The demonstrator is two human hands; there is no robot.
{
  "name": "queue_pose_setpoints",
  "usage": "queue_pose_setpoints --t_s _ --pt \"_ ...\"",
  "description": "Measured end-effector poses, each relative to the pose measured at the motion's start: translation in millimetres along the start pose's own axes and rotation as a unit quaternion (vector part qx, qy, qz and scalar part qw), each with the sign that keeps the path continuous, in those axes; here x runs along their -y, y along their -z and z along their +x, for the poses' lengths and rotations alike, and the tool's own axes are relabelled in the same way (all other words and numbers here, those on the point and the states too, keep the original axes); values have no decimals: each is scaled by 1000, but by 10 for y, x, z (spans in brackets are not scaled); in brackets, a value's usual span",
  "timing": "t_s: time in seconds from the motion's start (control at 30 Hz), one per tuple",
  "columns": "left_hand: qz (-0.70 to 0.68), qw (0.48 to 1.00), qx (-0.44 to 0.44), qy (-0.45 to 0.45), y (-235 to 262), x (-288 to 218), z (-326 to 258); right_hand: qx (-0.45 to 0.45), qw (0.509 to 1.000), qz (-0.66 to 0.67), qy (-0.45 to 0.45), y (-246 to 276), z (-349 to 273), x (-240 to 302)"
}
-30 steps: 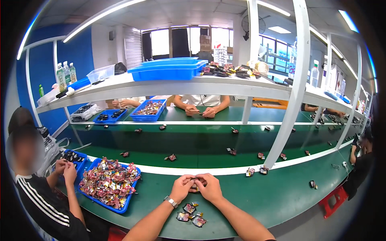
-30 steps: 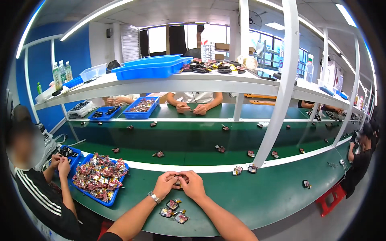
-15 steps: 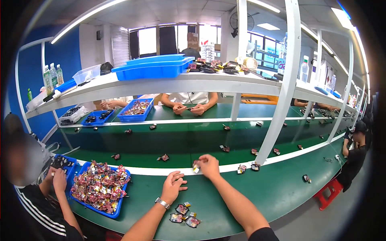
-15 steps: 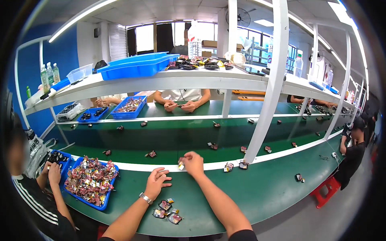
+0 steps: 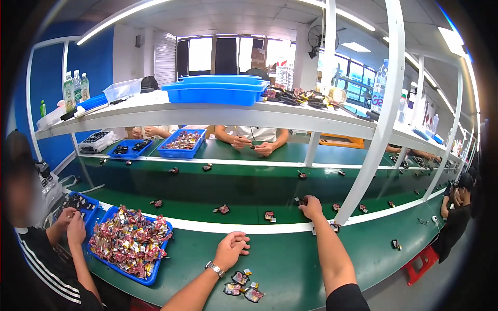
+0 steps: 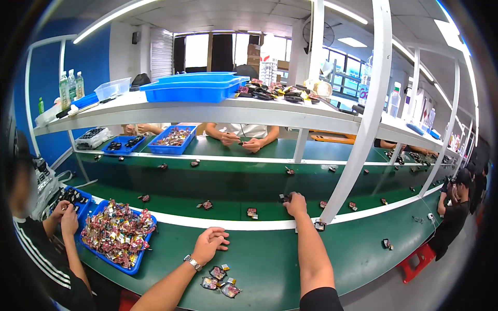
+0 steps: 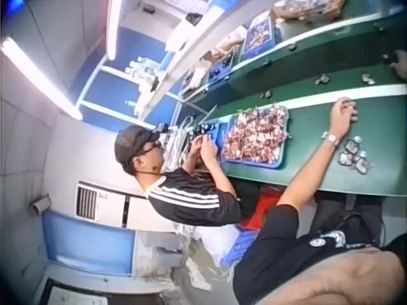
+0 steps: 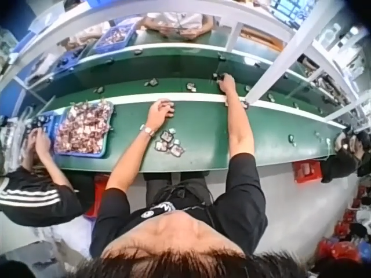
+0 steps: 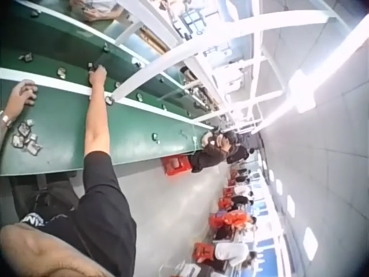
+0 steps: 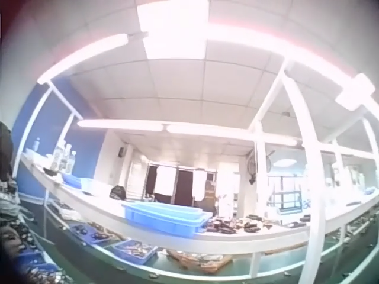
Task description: Assembling small electronic or mechanical components at a factory workbench.
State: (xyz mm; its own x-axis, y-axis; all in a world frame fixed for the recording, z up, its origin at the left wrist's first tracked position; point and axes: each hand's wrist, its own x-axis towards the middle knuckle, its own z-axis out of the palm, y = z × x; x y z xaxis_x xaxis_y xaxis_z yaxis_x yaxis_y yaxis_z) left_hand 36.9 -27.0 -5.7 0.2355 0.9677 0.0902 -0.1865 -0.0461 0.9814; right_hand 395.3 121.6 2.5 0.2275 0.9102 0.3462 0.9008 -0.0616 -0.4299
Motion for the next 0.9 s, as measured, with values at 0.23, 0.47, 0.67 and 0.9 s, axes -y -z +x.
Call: queue_pose_setpoints --t_s 0.23,0.47,0.67,0.9 --pt "-9 1000 -7 18 123 -44 -43 107 950 253 147 338 -555 689" --pt "-90 971 180 129 265 -61 40 241 872 232 356 589 -1525 1611" --pt "-119 974 161 104 271 -145 -7 147 885 219 383 447 -1722 1691" --pt "-100 988 81 82 154 -179 -33 121 887 208 393 338 -1779 1653"
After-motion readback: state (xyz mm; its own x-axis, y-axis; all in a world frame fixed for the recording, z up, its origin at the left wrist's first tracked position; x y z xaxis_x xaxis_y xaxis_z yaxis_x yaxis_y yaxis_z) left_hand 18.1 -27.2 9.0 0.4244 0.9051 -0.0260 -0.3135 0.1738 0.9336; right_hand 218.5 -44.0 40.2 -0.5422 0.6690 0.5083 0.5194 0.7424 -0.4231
